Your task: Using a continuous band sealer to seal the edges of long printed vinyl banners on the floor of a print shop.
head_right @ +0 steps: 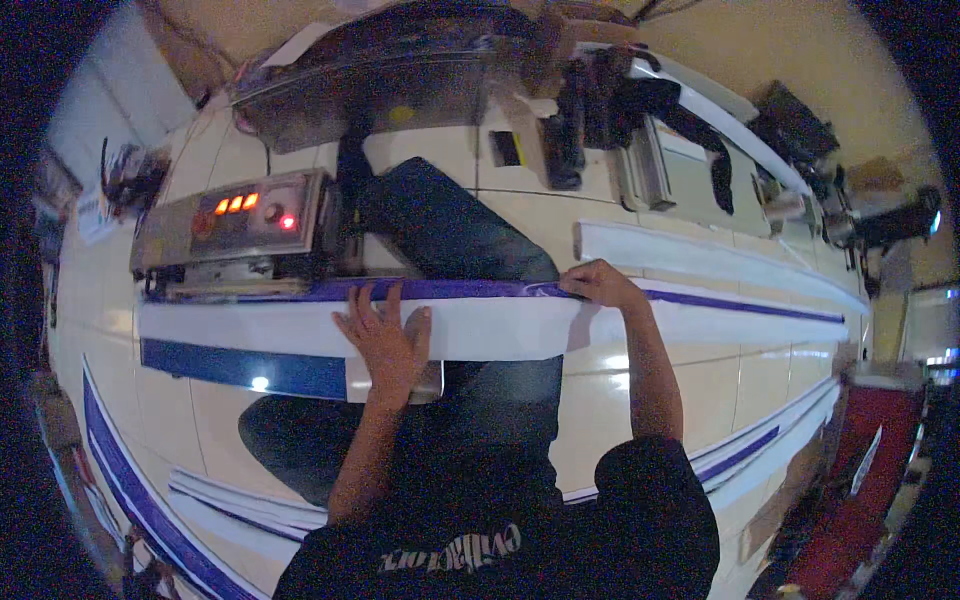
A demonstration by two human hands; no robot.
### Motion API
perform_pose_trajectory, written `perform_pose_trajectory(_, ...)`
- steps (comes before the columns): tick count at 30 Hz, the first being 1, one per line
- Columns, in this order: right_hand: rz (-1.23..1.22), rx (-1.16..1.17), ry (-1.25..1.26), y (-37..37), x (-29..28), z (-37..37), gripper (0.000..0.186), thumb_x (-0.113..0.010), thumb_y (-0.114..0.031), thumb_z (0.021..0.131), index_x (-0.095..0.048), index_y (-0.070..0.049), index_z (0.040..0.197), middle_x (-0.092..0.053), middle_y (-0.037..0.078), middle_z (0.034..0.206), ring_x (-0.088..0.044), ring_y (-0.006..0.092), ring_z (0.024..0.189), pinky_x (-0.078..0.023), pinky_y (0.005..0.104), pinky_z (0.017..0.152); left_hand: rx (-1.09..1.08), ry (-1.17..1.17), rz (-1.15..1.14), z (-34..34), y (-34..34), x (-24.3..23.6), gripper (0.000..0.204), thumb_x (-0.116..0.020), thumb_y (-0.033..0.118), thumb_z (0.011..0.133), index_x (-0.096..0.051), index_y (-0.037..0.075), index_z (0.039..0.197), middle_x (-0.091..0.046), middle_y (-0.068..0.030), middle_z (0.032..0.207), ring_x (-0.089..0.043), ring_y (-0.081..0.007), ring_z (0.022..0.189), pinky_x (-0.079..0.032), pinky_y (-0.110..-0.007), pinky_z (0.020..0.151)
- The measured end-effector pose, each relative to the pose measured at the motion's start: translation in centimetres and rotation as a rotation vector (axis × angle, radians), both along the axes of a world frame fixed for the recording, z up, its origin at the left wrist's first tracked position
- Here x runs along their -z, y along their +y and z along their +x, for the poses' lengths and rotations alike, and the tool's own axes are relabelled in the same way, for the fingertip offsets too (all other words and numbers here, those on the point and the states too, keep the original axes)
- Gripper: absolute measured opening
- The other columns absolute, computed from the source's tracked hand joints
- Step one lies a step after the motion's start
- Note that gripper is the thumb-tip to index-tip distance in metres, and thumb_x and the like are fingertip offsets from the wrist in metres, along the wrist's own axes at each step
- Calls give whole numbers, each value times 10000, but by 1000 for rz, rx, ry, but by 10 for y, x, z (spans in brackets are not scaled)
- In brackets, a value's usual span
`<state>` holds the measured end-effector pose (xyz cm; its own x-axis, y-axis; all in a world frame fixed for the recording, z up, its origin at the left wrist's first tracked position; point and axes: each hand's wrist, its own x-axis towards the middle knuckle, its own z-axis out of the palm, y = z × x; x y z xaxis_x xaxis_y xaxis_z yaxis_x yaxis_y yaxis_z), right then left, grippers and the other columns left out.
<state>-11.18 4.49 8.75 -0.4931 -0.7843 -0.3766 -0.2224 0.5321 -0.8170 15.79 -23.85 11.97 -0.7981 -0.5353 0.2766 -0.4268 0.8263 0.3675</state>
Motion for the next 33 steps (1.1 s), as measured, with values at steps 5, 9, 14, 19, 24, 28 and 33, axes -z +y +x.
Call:
perform_pose_trajectory(5,-17,-16,31,3,-8,4,241,-640,-245,922,-688,-16,976,-695,59,855,-610,125,798,-498,312,766,6,-39,-4,-5,4,-1,564,-573,448,893,-521,60,1300,-334,-261,1377,-218,-448,1363,-54,-703,1069)
perform_pose_trajectory(9,-40,-63,4,-5,-12,3,202,-658,-200,914,-690,-9,973,-687,25,840,-573,91,775,-487,272,731,16,-39,-16,-3,4,-4,565,-570,443,895,-515,53,1299,-329,-261,1381,-219,-450,1361,-54,-699,1071)
perform_pose_trajectory(14,-16,-107,96,-13,-14,5,193,-662,-192,902,-690,-2,909,-653,25,757,-541,95,713,-464,288,664,10,-55,-9,-6,4,-4,567,-572,444,890,-516,53,1297,-338,-264,1365,-221,-453,1356,-59,-710,1060)
perform_pose_trajectory(19,6,-123,35,-22,-26,7,199,-666,-208,897,-691,-10,898,-648,43,734,-540,99,694,-464,294,661,5,-55,-20,-8,7,-7,577,-574,457,884,-528,50,1290,-352,-270,1334,-245,-453,1337,-55,-712,1058)
perform_pose_trajectory(24,-63,-135,108,-24,-20,6,206,-680,-223,886,-700,-18,903,-648,31,732,-542,99,685,-466,303,659,4,-87,-15,-8,7,-6,590,-581,459,879,-518,49,1299,-345,-266,1335,-236,-453,1342,-34,-707,1063)
perform_pose_trajectory(28,114,-103,95,-28,-24,8,208,-679,-227,887,-703,-21,905,-649,28,728,-552,101,693,-478,312,683,2,-78,-8,-7,8,-6,601,-592,459,871,-512,51,1306,-341,-267,1339,-224,-454,1351,-39,-703,1067)
perform_pose_trajectory(33,-52,-110,80,-19,-14,6,224,-667,-239,895,-695,-18,889,-646,29,713,-543,102,688,-473,310,669,7,-79,-19,-7,7,-5,612,-610,458,857,-510,53,1306,-328,-268,1358,-211,-456,1362,-55,-700,1071)
